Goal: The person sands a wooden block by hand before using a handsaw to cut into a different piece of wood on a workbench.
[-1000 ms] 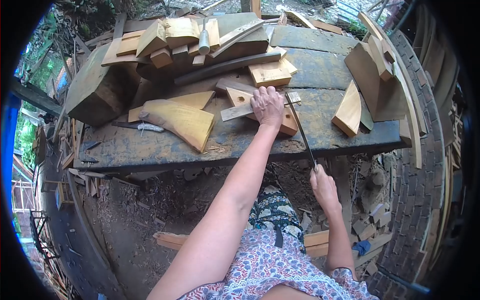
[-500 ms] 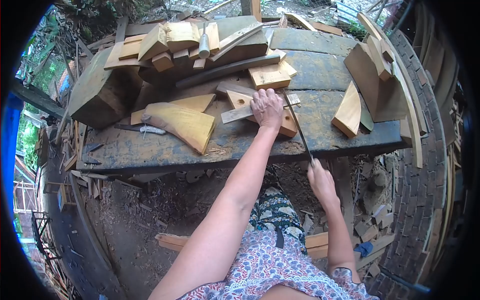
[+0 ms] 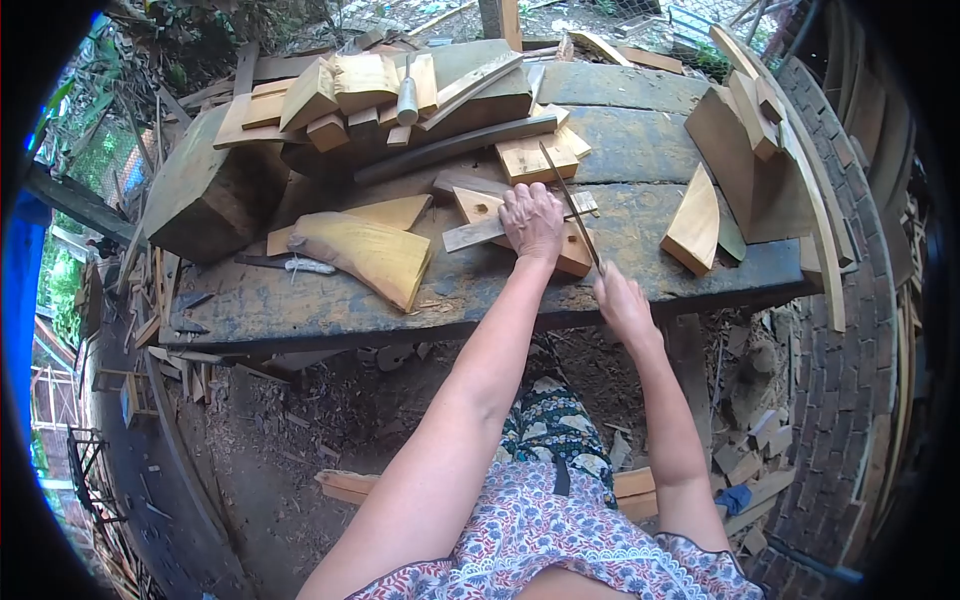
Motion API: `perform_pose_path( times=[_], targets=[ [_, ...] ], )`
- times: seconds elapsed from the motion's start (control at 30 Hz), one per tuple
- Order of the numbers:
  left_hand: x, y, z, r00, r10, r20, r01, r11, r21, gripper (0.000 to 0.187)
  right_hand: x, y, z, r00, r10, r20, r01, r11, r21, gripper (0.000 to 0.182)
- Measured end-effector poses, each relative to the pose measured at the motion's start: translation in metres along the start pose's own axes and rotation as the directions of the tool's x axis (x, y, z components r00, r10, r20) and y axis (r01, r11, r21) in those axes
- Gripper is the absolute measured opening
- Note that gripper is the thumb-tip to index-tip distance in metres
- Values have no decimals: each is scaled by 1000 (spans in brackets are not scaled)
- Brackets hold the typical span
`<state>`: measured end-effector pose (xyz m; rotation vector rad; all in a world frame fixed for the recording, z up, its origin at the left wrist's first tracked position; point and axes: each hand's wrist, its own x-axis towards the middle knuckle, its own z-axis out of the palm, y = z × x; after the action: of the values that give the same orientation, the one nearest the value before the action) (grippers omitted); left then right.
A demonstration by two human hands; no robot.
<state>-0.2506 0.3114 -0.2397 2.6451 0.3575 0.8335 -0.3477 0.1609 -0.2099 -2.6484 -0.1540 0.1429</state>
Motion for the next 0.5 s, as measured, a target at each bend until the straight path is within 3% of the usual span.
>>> perform_pose_path(
  times=[0.1,0.17,0.27,0.5],
  targets=[
    [-1,-1,2,1000,3,2,-3,1000,-11,17,-59,10,-10,999,33,27,-34,999,10,19],
    [-1,-2,2,1000,20,-14,-21,999,-32,18,-95,16,-16,985,153,84,-155,988,17,18],
    [-1,-2,1,1000,23,-7,-23,999,-33,18,-113,23,-23,985,153,79,-157,987,45,18],
    [-2,0,0,1000,-5,13,5,1000,-18,18,-1,-6,-8,1000,17,3,-17,999,-27,20]
  ],
)
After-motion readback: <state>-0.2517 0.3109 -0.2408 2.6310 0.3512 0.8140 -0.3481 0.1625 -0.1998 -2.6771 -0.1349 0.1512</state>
